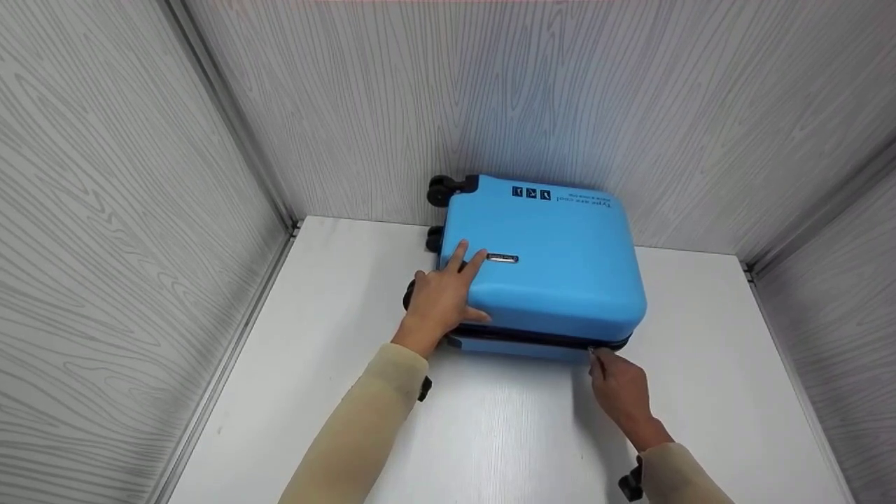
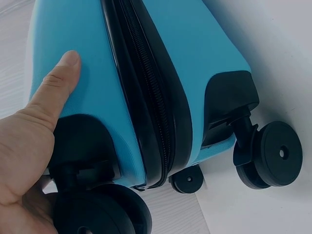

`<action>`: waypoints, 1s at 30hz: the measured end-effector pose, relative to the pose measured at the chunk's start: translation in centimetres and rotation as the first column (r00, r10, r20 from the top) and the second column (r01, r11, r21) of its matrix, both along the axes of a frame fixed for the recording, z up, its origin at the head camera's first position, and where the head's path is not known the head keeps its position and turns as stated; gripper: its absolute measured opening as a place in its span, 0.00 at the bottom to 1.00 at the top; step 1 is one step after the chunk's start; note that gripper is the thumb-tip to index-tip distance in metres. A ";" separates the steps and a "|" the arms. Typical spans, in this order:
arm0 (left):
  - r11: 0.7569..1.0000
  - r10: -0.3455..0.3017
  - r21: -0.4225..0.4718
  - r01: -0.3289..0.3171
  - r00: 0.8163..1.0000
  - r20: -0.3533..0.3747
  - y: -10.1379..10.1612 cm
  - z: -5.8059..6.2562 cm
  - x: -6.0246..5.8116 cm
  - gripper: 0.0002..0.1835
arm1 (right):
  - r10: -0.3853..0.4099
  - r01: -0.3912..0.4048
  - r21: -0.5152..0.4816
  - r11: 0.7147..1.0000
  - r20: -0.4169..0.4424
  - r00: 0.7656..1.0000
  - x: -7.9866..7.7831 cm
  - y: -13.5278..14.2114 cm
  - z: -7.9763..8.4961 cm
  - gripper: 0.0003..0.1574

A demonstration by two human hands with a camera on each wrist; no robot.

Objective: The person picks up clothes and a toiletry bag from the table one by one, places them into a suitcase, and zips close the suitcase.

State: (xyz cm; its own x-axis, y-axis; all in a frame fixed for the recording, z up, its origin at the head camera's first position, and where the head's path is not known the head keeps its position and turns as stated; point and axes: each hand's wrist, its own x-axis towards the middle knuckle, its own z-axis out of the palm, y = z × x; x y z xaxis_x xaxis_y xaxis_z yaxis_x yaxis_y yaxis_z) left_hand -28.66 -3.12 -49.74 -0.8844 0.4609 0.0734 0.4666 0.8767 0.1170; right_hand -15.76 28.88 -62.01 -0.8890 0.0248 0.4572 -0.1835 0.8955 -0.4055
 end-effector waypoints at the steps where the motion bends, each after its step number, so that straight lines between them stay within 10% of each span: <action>1: 1.000 -0.001 -0.006 0.001 1.000 -0.007 0.0 0.0 0.0 0.66 | -0.001 0.001 -0.004 1.000 0.008 1.000 0.0 0.0 0.1 0.06; 30: 1.000 0.008 0.007 -0.008 1.000 -0.001 0.1 -0.3 -0.1 0.67 | 0.000 0.001 -0.022 1.000 0.063 0.998 -0.8 -2.0 0.5 0.08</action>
State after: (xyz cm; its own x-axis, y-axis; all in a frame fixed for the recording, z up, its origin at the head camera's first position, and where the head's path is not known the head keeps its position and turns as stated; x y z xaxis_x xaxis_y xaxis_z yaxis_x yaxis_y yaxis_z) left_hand -28.77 -3.04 -50.02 -0.8880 0.4532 0.0775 0.4596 0.8796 0.1227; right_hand -16.54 26.92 -61.51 -0.9159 0.0348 0.3999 -0.1566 0.8863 -0.4359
